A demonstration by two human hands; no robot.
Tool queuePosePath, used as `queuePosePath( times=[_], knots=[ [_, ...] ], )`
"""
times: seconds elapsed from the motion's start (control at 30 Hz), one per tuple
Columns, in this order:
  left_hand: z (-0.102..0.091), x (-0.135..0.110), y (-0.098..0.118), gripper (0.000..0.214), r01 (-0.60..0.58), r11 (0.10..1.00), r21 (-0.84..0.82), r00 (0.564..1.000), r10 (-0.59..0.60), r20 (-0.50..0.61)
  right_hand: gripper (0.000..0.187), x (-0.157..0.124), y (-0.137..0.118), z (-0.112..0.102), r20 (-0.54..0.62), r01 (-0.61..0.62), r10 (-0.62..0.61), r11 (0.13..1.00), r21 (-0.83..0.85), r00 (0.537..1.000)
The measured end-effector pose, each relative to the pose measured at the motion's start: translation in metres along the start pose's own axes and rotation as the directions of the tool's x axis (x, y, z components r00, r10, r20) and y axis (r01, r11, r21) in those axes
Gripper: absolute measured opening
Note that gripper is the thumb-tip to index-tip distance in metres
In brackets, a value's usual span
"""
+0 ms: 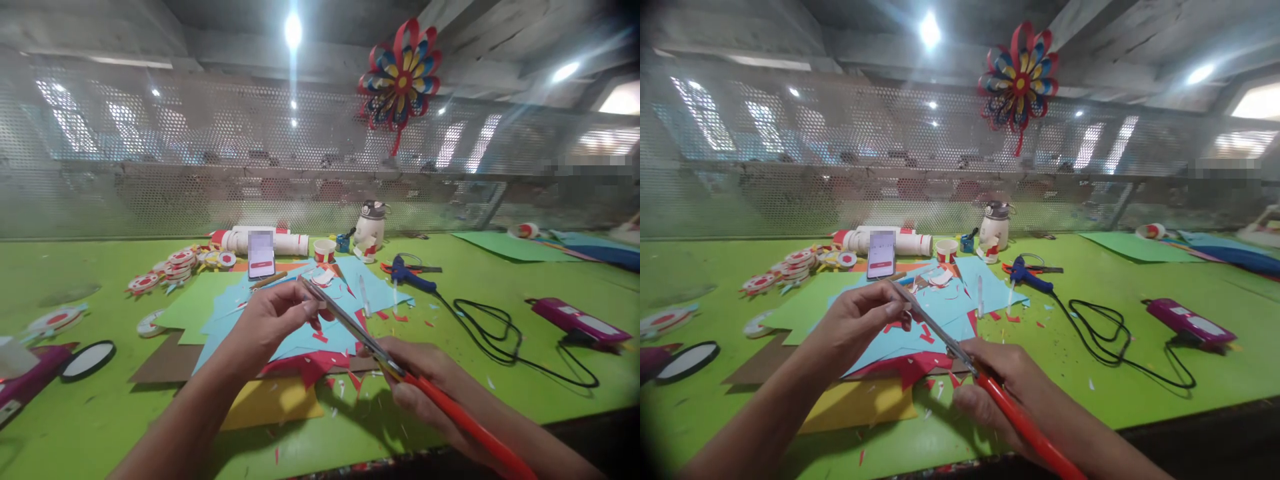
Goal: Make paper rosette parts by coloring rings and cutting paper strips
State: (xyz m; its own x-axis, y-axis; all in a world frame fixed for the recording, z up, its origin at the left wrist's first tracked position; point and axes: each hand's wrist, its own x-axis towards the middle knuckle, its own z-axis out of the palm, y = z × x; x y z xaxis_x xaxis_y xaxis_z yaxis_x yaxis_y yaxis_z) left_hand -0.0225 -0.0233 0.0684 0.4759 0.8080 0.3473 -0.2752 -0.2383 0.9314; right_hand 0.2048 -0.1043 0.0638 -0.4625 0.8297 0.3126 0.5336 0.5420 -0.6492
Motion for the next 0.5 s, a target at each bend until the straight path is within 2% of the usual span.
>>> queuePosePath(
  times=[0.13, 0.5],
  knots=[
    [0.0006, 0.0001, -0.0002, 0.015, -0.004, 1.000, -0.023, 1.000, 0.004, 0.005, 0.048, 0.0006, -0.0019, -0.0015, 0.040, -0.023, 0.022, 1.000, 0.018, 0.999],
    [0.0006, -0.0001, -0.0008, 0.016, -0.008, 1.000, -0.027, 1.000, 0.008, -0.002, 0.051, 0.0002, -0.0014, -0.0007, 0.060, -0.039, 0.035, 0.997, 0.069, 0.998]
  ],
)
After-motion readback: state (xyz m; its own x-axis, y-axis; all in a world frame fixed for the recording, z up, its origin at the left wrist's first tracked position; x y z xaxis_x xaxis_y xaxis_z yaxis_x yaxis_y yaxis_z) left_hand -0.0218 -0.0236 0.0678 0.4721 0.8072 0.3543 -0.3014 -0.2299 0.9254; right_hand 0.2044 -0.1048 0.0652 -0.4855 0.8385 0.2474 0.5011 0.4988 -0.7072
